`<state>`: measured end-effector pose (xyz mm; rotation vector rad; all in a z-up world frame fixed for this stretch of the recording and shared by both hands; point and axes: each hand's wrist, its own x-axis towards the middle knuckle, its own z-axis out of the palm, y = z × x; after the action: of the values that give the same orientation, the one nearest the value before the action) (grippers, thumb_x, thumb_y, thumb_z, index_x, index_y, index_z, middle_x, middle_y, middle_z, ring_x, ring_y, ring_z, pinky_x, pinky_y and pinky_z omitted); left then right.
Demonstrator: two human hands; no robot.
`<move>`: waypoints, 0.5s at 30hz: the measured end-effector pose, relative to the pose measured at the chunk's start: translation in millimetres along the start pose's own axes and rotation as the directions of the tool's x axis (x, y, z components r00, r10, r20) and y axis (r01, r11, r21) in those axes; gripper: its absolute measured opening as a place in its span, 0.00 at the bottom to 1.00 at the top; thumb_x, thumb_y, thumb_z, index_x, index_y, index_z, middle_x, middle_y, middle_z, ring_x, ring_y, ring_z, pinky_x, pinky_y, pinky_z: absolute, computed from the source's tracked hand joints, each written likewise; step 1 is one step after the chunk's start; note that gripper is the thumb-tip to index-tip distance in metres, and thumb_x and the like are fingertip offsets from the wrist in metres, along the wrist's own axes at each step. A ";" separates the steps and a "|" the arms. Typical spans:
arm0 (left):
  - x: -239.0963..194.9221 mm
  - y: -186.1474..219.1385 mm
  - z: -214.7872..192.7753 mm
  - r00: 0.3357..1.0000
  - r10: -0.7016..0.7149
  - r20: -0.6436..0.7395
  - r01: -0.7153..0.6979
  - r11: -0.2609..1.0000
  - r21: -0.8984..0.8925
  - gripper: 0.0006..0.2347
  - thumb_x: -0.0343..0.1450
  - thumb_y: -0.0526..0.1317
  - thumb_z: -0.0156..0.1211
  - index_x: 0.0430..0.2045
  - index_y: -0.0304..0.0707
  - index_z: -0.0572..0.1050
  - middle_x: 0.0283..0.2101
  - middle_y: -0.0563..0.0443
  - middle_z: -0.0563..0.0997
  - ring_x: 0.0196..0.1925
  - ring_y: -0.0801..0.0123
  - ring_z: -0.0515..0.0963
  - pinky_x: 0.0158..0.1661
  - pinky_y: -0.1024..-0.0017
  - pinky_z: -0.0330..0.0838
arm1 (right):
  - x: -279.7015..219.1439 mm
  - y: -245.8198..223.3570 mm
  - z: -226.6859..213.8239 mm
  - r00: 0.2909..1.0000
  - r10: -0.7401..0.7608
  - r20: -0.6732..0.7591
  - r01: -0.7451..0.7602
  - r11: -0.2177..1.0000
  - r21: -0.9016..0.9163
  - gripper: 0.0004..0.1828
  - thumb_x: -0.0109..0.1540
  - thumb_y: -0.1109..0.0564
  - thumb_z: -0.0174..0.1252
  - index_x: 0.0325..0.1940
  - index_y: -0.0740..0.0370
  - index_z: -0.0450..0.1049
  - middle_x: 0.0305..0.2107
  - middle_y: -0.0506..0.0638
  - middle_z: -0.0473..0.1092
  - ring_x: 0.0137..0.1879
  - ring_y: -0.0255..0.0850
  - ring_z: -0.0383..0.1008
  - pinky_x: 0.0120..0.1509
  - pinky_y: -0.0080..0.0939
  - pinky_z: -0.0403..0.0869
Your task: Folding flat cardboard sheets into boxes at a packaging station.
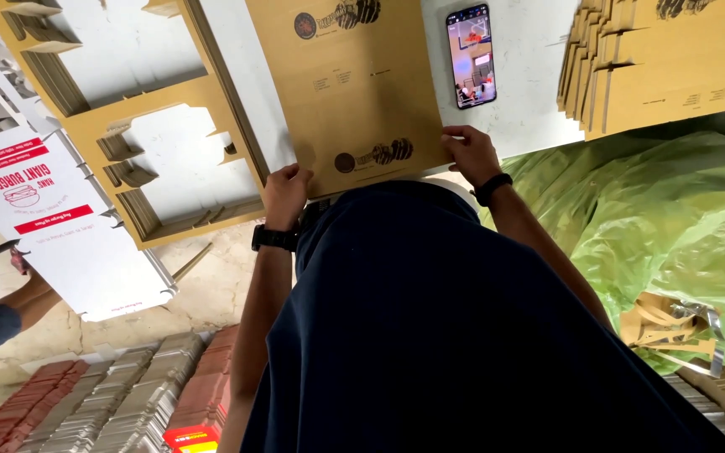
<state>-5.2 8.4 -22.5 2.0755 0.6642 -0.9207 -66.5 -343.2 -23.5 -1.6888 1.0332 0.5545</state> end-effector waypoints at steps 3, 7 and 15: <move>-25.1 34.5 -10.4 1.000 -0.005 -0.020 0.004 0.999 -0.040 0.22 0.66 0.48 0.64 0.50 0.34 0.80 0.44 0.37 0.83 0.51 0.47 0.82 0.45 0.56 0.77 | 0.7 1.9 0.0 1.000 -0.001 -0.012 0.001 1.000 0.005 0.19 0.64 0.47 0.63 0.57 0.54 0.79 0.40 0.62 0.77 0.43 0.49 0.81 0.42 0.40 0.84; 3.0 14.9 4.0 0.998 -0.036 -0.045 0.027 0.981 -0.195 0.21 0.65 0.47 0.64 0.47 0.31 0.80 0.37 0.42 0.82 0.41 0.60 0.81 0.39 0.63 0.78 | 2.1 4.3 -1.7 1.000 0.004 -0.019 -0.004 1.000 -0.028 0.18 0.64 0.47 0.63 0.56 0.53 0.79 0.38 0.61 0.78 0.42 0.48 0.82 0.42 0.40 0.84; 2.9 37.3 -0.4 0.979 0.007 0.204 0.139 0.712 -0.689 0.19 0.64 0.39 0.68 0.46 0.23 0.76 0.38 0.40 0.77 0.41 0.55 0.80 0.40 0.59 0.80 | 8.9 4.9 -23.4 0.997 -0.067 -0.033 0.073 0.968 0.239 0.18 0.62 0.61 0.59 0.57 0.56 0.77 0.33 0.55 0.77 0.34 0.39 0.81 0.40 0.35 0.85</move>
<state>22.6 -12.5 -8.6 1.2643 0.8304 -0.7333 -68.8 -368.6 -24.5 -1.5144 1.0115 0.3475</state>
